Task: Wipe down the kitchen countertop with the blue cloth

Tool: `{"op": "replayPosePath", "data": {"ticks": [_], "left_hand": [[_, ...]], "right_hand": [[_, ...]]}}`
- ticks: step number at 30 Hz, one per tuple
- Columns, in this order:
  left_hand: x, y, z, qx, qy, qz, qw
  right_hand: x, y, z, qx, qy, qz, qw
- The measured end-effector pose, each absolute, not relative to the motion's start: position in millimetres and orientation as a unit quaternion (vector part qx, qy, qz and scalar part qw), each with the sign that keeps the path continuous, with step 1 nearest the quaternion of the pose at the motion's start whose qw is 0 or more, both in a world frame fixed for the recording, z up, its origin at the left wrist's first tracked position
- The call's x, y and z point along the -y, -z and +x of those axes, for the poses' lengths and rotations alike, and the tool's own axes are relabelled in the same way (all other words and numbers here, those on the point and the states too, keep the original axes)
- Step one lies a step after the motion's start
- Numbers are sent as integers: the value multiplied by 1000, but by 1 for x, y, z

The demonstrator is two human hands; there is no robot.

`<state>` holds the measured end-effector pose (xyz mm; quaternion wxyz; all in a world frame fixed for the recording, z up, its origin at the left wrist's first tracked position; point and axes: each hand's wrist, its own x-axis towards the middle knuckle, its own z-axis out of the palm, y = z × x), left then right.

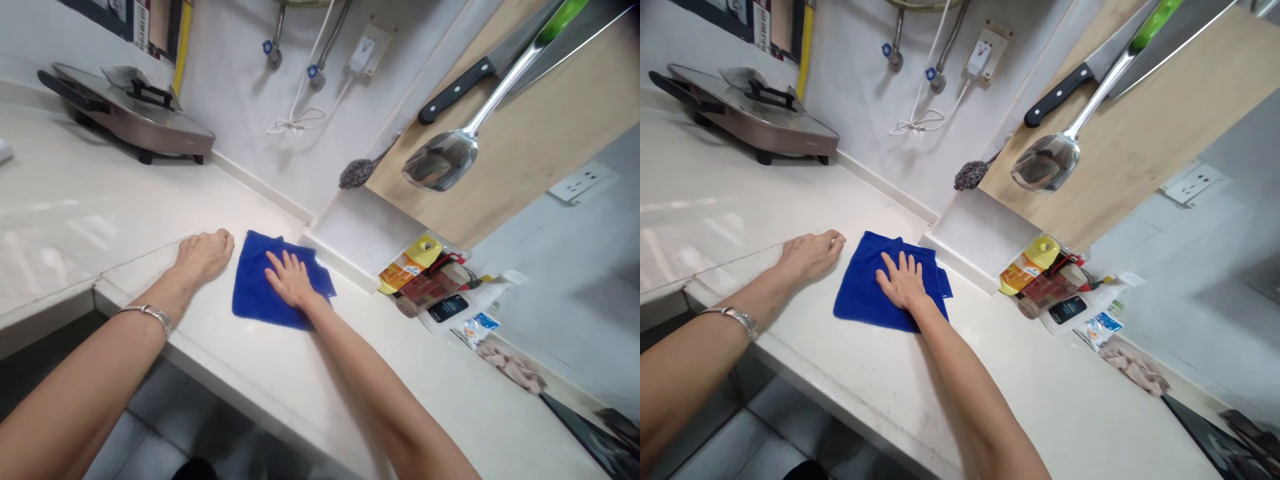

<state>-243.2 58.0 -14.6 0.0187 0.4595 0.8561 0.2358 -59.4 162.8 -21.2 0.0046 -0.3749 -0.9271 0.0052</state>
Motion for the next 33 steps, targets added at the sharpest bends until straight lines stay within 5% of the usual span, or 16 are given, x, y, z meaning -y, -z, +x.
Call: {"op": "replayPosePath", "data": {"ticks": [9,33], "left_hand": [[-47,5,-244,-854,-222,468,36],[-59,3,-258,-866,-166,469,51]], "right_hand": [[-133,16,37,950,-35,-309,25],[-138,55,441,726,19,-686,44]]}}
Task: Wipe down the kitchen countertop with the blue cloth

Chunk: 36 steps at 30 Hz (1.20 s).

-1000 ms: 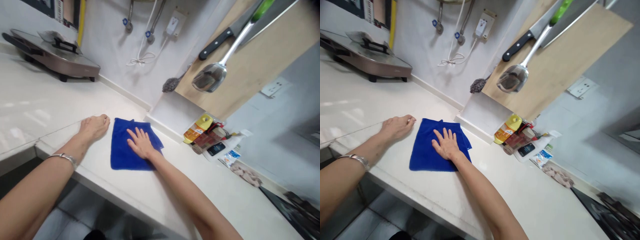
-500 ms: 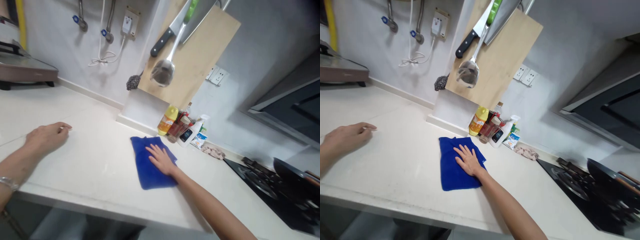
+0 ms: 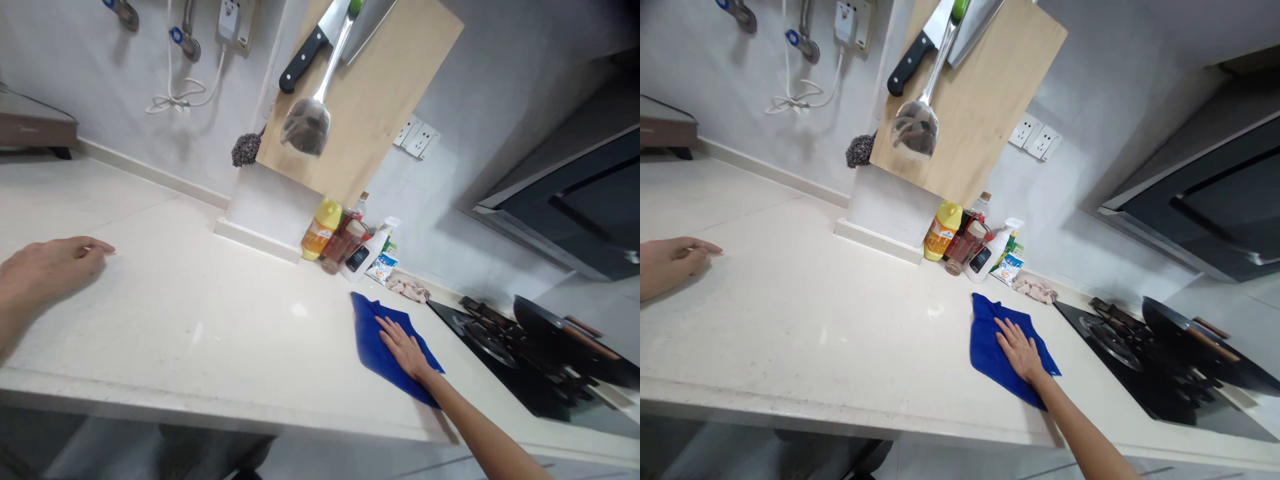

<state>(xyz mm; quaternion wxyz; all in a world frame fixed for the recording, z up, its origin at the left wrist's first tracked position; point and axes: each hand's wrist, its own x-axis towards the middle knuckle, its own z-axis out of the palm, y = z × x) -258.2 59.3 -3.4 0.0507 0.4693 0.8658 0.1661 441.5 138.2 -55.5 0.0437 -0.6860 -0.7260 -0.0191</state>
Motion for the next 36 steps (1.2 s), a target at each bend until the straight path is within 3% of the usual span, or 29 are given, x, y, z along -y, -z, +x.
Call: {"op": "replayPosePath", "data": {"ticks": [7,15,21,36], "left_hand": [[-58,5,-253,-872,-169,456,48],[-59,6,-251,-867,-186,458,60],[-50,2,-239,-845,-224,481,60],[-53,10,-234,-851,-240,466,35]], "right_hand": [[-109,73,508,641,30,-763,78],[-79,87,468,656,36,-748,94],[-61,76,372,759,19,-649,40],[-75,15,49,974,1,-224,-19]]}}
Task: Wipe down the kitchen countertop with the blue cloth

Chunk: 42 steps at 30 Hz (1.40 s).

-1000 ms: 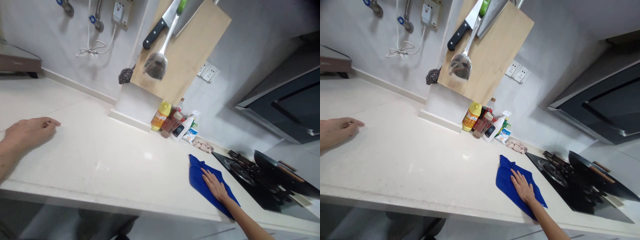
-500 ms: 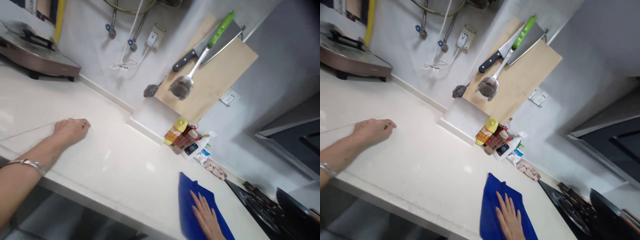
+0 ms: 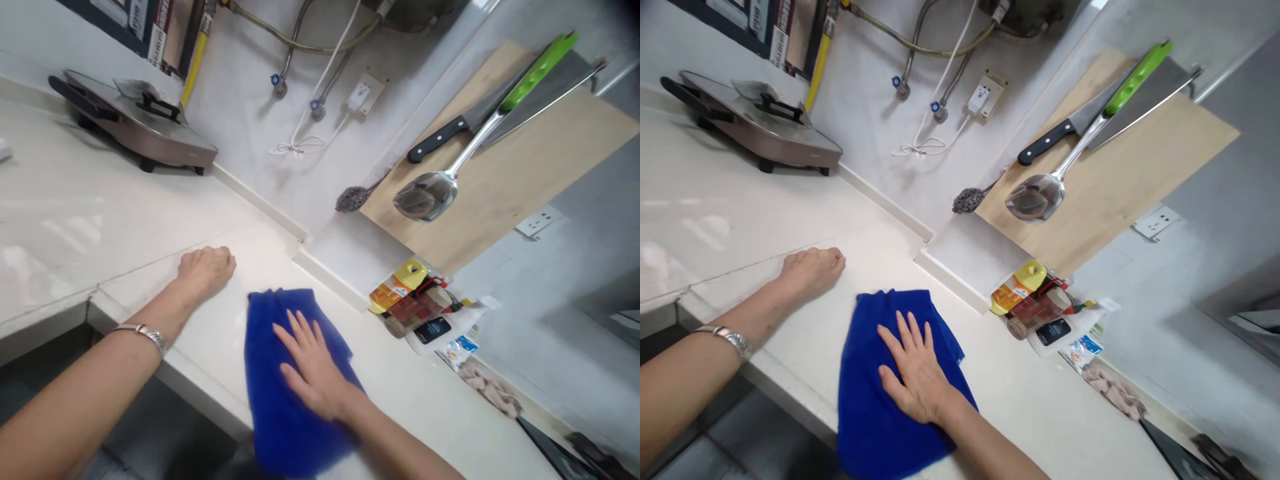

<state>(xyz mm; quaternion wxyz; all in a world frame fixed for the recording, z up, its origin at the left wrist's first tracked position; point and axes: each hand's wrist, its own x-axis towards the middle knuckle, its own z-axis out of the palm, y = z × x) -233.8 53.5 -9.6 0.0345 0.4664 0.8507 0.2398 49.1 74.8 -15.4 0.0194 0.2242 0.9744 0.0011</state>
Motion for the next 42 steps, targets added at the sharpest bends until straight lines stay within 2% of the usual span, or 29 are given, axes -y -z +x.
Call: {"op": "replayPosePath", "data": {"ticks": [4,10,17,26,34,42], "left_hand": [[-52,2,-232,-855,-301,420,46],[-47,-9,-231,-848,-359,391,1],[-44,-7,-228,-844,-307,440,-11],[-43,15,-220,-744,-145,652,17],[-38,28,-220,-736,-150,660,6],[-33,28,-216,-719,-160,675,-46]], "right_hand": [[-92,9,-14,-982,9,185,27],[-141,15,-87,-981,12,194,16],[-203,22,-148,-954,24,299,-4],[-277,22,-176,-906,40,422,-10],[-318,22,-184,-856,32,516,-11],[-313,21,-210,-838,40,544,-5]]}}
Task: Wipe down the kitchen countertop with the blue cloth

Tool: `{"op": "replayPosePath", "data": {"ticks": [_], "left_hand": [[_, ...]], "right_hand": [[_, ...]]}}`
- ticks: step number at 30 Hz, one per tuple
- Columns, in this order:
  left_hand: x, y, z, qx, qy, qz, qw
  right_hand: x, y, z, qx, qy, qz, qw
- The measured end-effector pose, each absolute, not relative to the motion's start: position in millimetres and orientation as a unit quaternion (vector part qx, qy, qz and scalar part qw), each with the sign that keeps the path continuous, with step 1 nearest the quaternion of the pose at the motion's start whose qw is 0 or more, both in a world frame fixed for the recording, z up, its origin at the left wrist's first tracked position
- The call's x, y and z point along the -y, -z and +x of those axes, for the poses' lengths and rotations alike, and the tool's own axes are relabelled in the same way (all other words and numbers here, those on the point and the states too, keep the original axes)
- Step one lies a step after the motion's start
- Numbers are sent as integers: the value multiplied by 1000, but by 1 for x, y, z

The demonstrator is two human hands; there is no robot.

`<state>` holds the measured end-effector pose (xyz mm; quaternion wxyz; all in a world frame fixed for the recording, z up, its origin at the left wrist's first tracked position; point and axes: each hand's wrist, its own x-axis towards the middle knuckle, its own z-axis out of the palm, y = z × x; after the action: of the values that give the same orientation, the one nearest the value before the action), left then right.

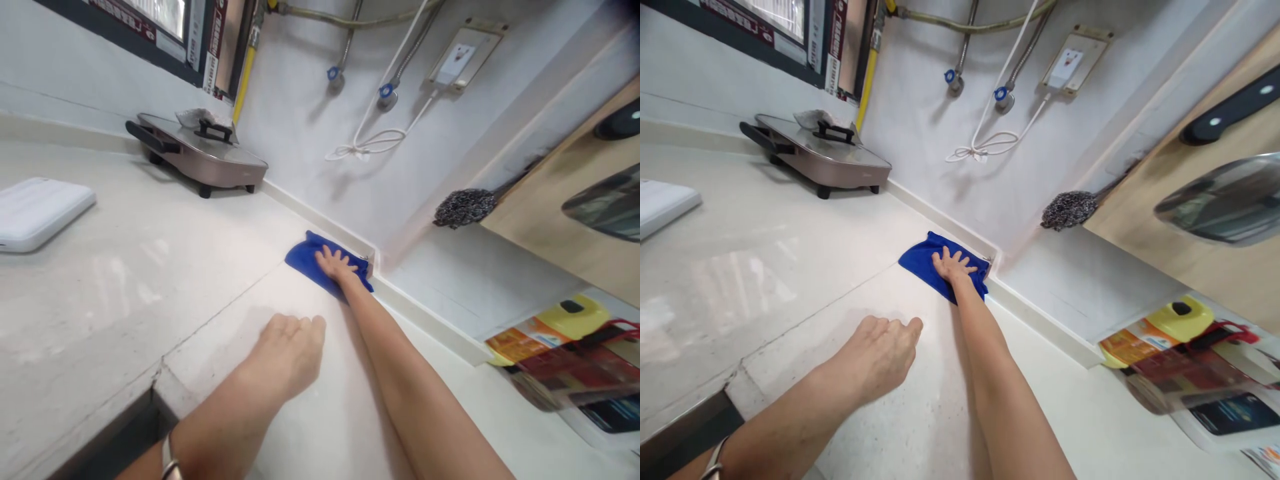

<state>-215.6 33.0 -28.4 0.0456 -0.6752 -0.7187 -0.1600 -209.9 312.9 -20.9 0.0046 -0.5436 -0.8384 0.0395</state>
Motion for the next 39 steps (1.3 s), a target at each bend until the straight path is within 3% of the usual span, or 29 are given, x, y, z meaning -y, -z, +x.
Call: {"op": "replayPosePath", "data": {"ticks": [5,9,15,21,28,34,39], "left_hand": [[-35,20,-218,706,164,-685,70],[-36,9,-227,701,235,-665,104],[-32,7,-245,710,416,-537,185],[-11,-11,-247,705,557,-418,133],[-9,-17,-183,735,445,-508,-59],[-15,21,-97,684,304,-662,-37],[-17,37,-29,645,257,-720,10]], "right_hand": [[-269,18,-246,886,-55,-460,0],[-222,13,-250,931,-58,-359,1],[-165,14,-199,981,-29,-189,-19],[-118,7,-122,995,-45,-92,1],[-80,5,-31,989,-78,-126,12],[-69,10,53,973,-95,-208,23],[-72,10,133,956,-91,-276,27]]}}
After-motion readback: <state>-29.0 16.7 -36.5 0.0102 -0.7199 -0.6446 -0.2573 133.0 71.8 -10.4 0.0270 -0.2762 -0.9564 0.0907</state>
